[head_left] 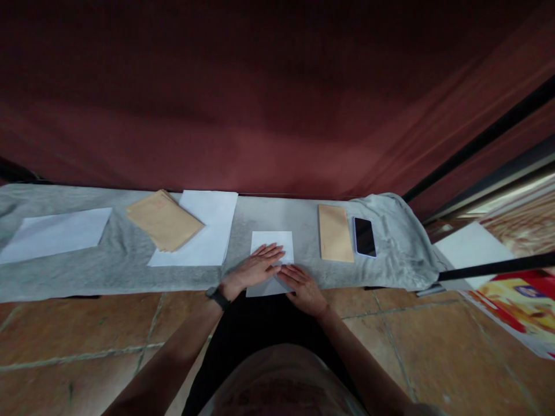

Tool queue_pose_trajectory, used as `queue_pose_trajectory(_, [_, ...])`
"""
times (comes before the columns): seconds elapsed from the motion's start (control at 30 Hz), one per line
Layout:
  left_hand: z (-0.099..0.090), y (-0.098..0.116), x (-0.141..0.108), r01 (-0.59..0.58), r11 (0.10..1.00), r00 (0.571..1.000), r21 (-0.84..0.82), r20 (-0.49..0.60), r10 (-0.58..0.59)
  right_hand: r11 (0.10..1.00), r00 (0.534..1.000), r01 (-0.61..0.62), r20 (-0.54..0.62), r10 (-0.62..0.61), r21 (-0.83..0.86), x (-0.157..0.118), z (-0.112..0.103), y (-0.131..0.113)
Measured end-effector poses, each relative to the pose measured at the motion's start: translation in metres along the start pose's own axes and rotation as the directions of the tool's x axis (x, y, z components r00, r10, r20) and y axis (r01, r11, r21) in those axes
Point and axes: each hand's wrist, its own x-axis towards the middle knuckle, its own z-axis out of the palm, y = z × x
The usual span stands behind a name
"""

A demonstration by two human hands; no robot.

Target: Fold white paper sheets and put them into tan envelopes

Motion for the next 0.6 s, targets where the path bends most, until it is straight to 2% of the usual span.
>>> queue_pose_trajectory(0.17, [0.01, -0.004, 0.026, 0.038, 0.996, 0.999, 0.085, 0.029, -0.041, 1.0, 1.0, -0.012, 0.019, 0.012, -0.01, -0.004, 0.004, 0.01])
queue_pose_trajectory(0.3, [0.012, -0.014, 0.026, 0.077, 0.988, 0.997, 0.131, -0.03, -0.074, 0.999, 1.0, -0.019, 0.011, 0.019, 0.029, -0.005, 0.002, 0.014])
queue_pose_trajectory(0.47, [0.011, -0.027, -0.004, 0.173, 0.976, 0.981, 0.131, -0.117, -0.158, 0.997, 0.997, -0.056, -0.053, 0.058, 0.053, -0.004, 0.004, 0.021])
queue_pose_trajectory(0.6, [0.003, -0.03, -0.039, 0.187, 0.981, 0.969, 0.041, -0.17, -0.178, 0.99, 0.984, -0.082, -0.147, 0.099, 0.116, -0.002, 0.009, 0.028])
